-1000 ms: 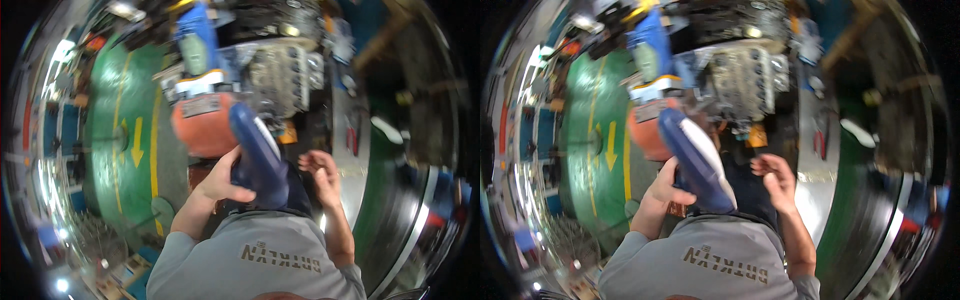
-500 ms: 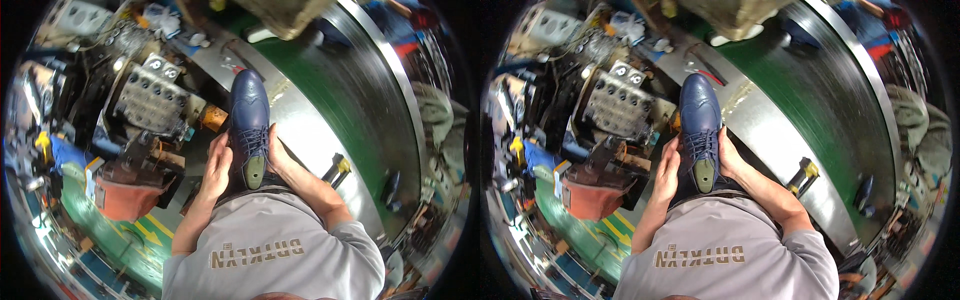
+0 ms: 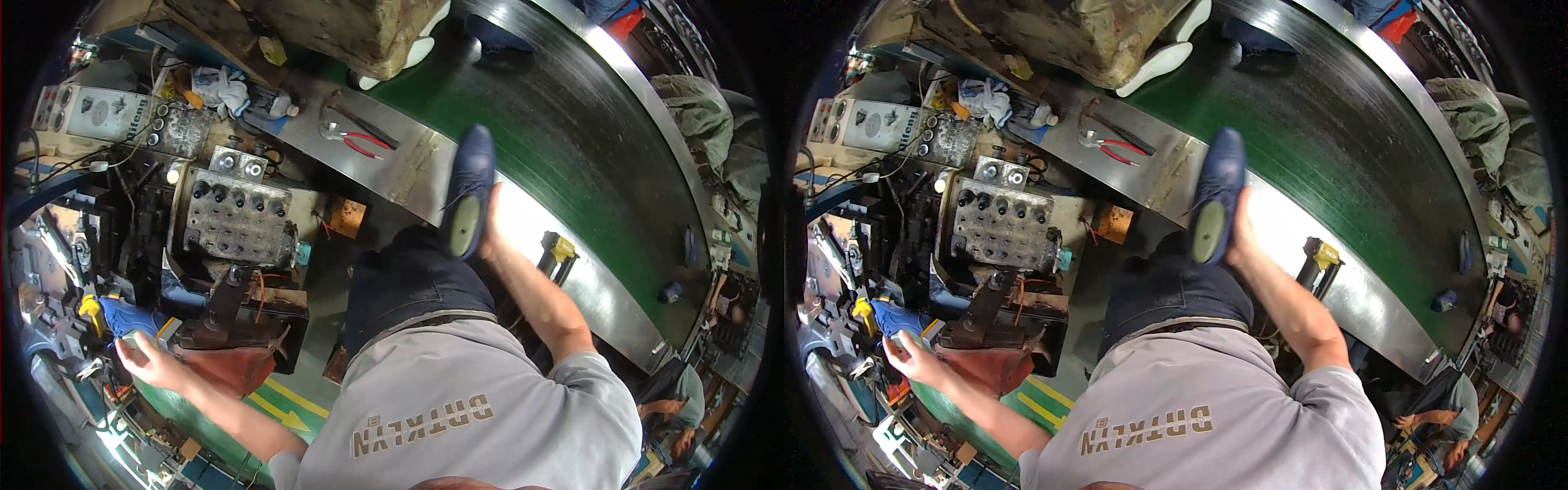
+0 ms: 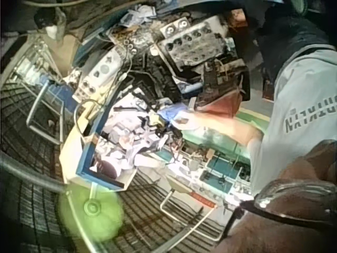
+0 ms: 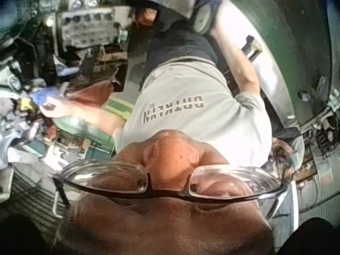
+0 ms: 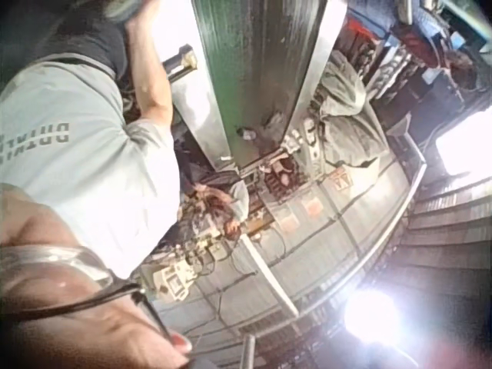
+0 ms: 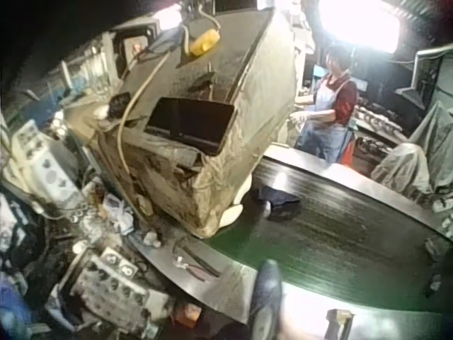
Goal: Operating a toe-lasting machine to shape and attach blue leather shoes in an industrial factory.
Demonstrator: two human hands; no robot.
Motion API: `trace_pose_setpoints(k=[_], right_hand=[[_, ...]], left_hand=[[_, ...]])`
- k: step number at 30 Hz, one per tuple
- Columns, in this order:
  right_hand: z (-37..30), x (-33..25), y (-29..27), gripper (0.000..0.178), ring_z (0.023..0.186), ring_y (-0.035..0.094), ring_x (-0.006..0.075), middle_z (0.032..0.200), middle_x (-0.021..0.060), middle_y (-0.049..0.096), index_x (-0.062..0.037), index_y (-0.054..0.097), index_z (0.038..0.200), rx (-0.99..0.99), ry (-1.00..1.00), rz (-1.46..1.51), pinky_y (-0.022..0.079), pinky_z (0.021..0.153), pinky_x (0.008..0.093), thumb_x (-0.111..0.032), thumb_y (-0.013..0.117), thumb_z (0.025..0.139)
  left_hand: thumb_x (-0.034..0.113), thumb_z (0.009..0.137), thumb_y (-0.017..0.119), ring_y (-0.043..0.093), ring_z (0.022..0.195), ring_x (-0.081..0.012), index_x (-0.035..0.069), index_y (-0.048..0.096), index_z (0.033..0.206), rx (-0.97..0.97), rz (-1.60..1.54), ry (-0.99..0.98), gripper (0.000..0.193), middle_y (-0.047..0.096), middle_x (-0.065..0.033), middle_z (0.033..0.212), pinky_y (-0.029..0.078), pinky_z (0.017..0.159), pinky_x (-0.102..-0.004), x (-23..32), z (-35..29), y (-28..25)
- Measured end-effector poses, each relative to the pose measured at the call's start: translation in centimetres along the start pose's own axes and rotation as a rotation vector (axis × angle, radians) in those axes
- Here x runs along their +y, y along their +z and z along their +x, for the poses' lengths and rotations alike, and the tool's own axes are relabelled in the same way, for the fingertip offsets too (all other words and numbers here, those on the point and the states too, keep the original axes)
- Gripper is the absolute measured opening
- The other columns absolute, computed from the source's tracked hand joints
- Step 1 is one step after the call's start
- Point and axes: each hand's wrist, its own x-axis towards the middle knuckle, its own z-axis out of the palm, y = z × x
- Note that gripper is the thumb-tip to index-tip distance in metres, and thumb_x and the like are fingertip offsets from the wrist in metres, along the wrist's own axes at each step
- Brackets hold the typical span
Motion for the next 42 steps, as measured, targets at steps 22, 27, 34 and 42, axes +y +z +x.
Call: trace_pose_setpoints(k=[22, 27, 34, 42], right_hand=[[7.9, 5.3, -3.4, 0.045, 0.11, 0.055, 0.0241, 0.117, 0.0078, 0.056, -0.0064, 0.052, 0.128, 0.013, -0.273, -0.363, 0.044, 0.097, 0.0405, -0.038, 0.057, 0.097], [6.3, 6.1, -0.4, 0.039, 0.103, 0.058, 0.0198, 0.108, 0.0044, 0.06, -0.0062, 0.054, 0.125, -0.014, -0.252, -0.442, 0.047, 0.09, 0.036, -0.034, 0.058, 0.097], [5.9, 6.4, 2.4, 0.033, 0.093, 0.061, 0.0158, 0.101, 0.003, 0.063, -0.0069, 0.057, 0.117, -0.091, -0.208, -0.475, 0.047, 0.082, 0.0318, -0.032, 0.06, 0.096], [3.1, 7.4, 7.8, 0.03, 0.091, 0.061, 0.0141, 0.1, 0.0035, 0.064, -0.006, 0.06, 0.112, -0.273, -0.276, -0.626, 0.05, 0.079, 0.0288, -0.032, 0.06, 0.097]], left_hand=[[0.019, 0.063, 0.089, 0.058, 0.094, -0.0193, -0.002, 0.053, 0.12, -0.082, -0.091, -0.42, 0.071, 0.061, -0.0087, 0.107, 0.048, 0.087, -0.0329, -13.0, 8.0, -2.7], [0.015, 0.069, 0.086, 0.059, 0.103, -0.0223, -0.002, 0.049, 0.129, -0.042, -0.241, -0.48, 0.073, 0.06, -0.0115, 0.117, 0.048, 0.093, -0.0361, -10.3, 5.4, -2.0], [0.028, 0.086, 0.062, 0.063, 0.105, -0.0326, -0.002, 0.049, 0.13, 0.037, -1.003, -0.872, 0.055, 0.062, -0.0197, 0.119, 0.05, 0.095, -0.047, -10.8, 3.3, -5.0], [0.07, 0.077, 0.063, 0.059, 0.105, -0.0445, 0.004, 0.022, 0.15, -0.327, -1.795, -0.571, 0.107, 0.041, -0.0308, 0.138, 0.056, 0.083, -0.0538, -3.8, -3.4, -7.4]])
